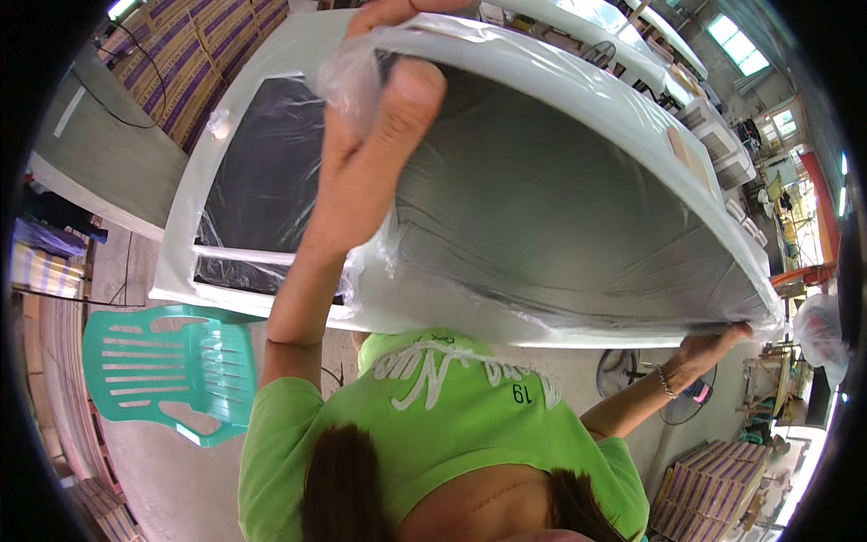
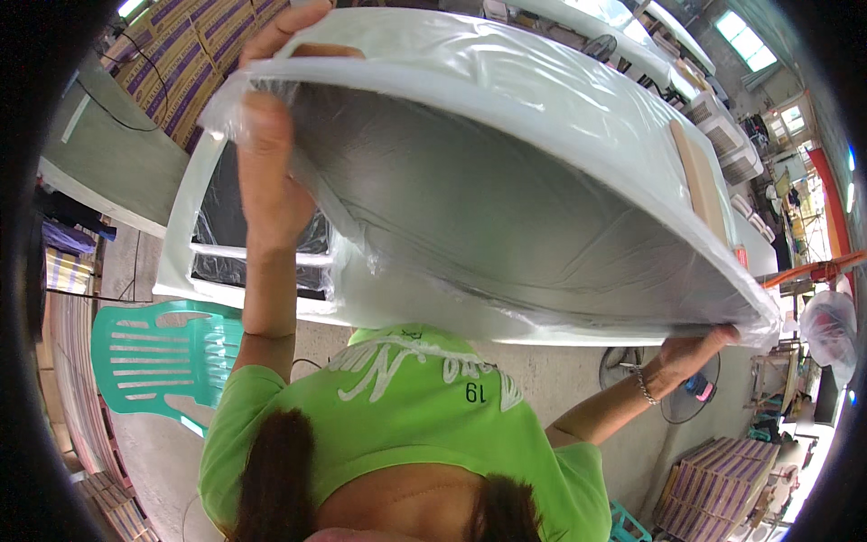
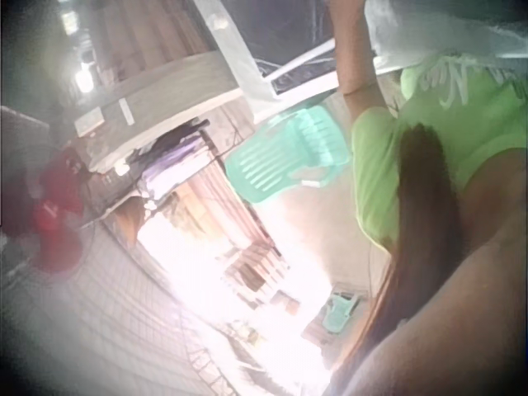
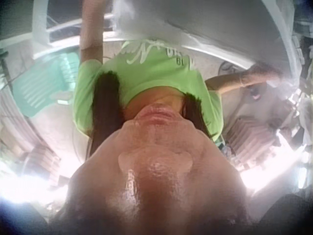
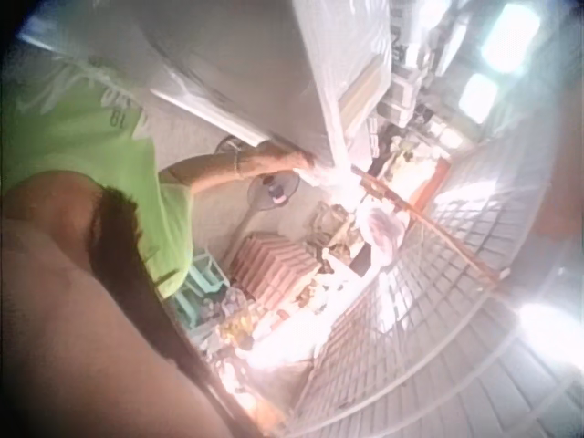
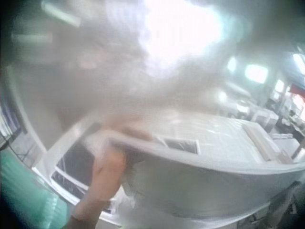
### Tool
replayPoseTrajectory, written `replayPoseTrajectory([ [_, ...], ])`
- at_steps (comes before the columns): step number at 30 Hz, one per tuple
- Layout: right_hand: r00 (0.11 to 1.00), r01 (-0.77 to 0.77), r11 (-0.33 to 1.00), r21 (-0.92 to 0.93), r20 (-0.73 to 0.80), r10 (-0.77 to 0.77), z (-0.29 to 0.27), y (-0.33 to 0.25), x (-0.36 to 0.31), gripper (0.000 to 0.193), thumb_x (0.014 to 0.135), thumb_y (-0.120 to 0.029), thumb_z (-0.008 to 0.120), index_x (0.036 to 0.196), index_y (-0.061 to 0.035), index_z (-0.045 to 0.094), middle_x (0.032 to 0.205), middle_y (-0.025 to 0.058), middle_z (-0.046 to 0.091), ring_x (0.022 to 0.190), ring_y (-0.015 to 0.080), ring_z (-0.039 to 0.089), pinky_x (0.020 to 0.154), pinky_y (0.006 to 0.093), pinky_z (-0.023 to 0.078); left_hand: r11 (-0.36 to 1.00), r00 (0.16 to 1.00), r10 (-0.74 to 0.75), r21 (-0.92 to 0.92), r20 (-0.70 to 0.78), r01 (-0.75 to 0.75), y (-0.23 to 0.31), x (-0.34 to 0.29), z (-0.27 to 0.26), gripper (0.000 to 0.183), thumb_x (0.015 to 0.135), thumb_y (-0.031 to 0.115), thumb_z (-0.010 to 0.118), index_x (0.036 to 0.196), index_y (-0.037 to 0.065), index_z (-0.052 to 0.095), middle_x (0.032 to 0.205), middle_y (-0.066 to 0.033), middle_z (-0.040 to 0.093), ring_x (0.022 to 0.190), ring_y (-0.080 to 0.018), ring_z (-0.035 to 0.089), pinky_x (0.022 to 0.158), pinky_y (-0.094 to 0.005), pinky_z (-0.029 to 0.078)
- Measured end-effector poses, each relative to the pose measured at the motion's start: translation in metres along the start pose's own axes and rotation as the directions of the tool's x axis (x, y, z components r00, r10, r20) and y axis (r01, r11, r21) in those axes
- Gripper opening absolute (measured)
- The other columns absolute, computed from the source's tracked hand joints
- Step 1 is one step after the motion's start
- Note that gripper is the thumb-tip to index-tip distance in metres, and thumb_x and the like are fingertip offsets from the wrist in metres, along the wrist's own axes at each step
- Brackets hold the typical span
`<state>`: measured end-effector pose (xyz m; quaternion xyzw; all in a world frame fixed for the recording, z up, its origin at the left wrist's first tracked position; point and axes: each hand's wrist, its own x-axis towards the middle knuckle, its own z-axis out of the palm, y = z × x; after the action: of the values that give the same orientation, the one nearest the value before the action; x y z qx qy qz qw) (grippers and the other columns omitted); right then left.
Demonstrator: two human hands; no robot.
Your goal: The person places a brown paper sheet on a table and then wraps plastic-covered black frames, using adhesive tape to secure the packaging.
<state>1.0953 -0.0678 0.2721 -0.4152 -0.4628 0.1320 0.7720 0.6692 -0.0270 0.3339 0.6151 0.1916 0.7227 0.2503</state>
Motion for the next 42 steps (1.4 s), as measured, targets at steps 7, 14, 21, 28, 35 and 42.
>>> replayPoseTrajectory([
  [7, 0.997, -0.057, 0.992, 0.109, -0.042, 0.062, 0.049, -0.042, 0.041, 0.062, 0.088, -0.045, 0.047, 0.124, 0.0047, 0.038, 0.118, 0.0169, 0.046, 0.115, 0.0266, 0.042, 0.098, 0.0393, 0.033, 0.752, 0.987, 0.081, 0.642, 0.138, -0.151, 0.003, 0.02, -0.013, 0.038, 0.087, 0.03, 0.051, 0.119, 0.01, 0.052, 0.106, -0.0096, 0.056, 0.101, -0.0192, 0.05, 0.093, -0.0333, 0.029],
  [14, 0.944, -0.052, 0.978, 0.2, 0.329, -0.017, 0.057, -0.045, 0.061, 0.037, 0.083, -0.016, 0.054, 0.113, 0.0003, 0.04, 0.086, 0.0076, 0.043, 0.082, 0.0158, 0.047, 0.078, 0.0269, 0.04, 0.948, 0.984, -0.151, 0.268, -0.089, 0.17, 0.007, 0.023, 0.018, 0.033, 0.088, 0.019, 0.041, 0.116, 0.004, 0.049, 0.083, -0.0024, 0.048, 0.079, -0.0093, 0.046, 0.073, -0.0207, 0.037],
  [21, 0.942, -0.164, 0.969, 0.187, 0.323, 0.097, 0.065, -0.044, 0.064, 0.013, 0.084, -0.01, 0.053, 0.091, -0.005, 0.043, 0.073, 0.0018, 0.034, 0.063, 0.0107, 0.033, 0.063, 0.0231, 0.032, 0.94, 0.968, -0.215, 0.242, -0.131, 0.241, 0.018, 0.021, 0.024, 0.039, 0.079, 0.006, 0.031, 0.111, 0.0, 0.052, 0.082, -0.0054, 0.051, 0.073, -0.0102, 0.045, 0.069, -0.0207, 0.036],
  [28, 0.967, 0.254, 0.967, 0.009, -0.013, -0.254, 0.069, -0.049, 0.045, 0.034, 0.087, -0.017, 0.053, 0.115, 0.0013, 0.045, 0.094, 0.0082, 0.052, 0.081, 0.015, 0.052, 0.076, 0.0254, 0.045, 0.937, 0.921, 0.18, 0.347, -0.346, -0.053, 0.012, 0.003, 0.042, 0.044, 0.086, 0.023, 0.051, 0.122, -0.002, 0.042, 0.085, -0.0088, 0.054, 0.078, -0.0126, 0.049, 0.074, -0.023, 0.038],
  [35, 0.974, -0.222, 0.974, -0.046, -0.046, 0.22, -0.003, 0.081, -0.027, 0.038, 0.09, -0.025, 0.053, 0.116, -0.0008, 0.041, 0.107, 0.0059, 0.047, 0.101, 0.014, 0.042, 0.092, 0.0277, 0.032, 0.739, 0.8, -0.461, 0.334, -0.383, 0.586, -0.044, -0.12, 0.0, 0.036, 0.071, 0.02, 0.074, 0.096, 0.0, 0.057, 0.09, -0.0057, 0.059, 0.085, -0.0143, 0.054, 0.079, -0.0293, 0.042],
  [42, 0.878, -0.478, 0.869, -0.126, -0.081, 0.471, -0.028, 0.165, -0.152, 0.029, 0.085, -0.03, 0.062, 0.088, -0.0039, 0.049, 0.082, -0.0017, 0.045, 0.069, 0.0072, 0.039, 0.058, 0.0219, 0.035, 0.557, 0.541, -0.742, 0.086, -0.395, 0.826, -0.111, -0.231, -0.015, 0.055, 0.08, 0.021, 0.067, 0.123, 0.0, 0.039, 0.114, -0.0091, 0.048, 0.105, -0.0174, 0.045, 0.093, -0.0297, 0.035],
])
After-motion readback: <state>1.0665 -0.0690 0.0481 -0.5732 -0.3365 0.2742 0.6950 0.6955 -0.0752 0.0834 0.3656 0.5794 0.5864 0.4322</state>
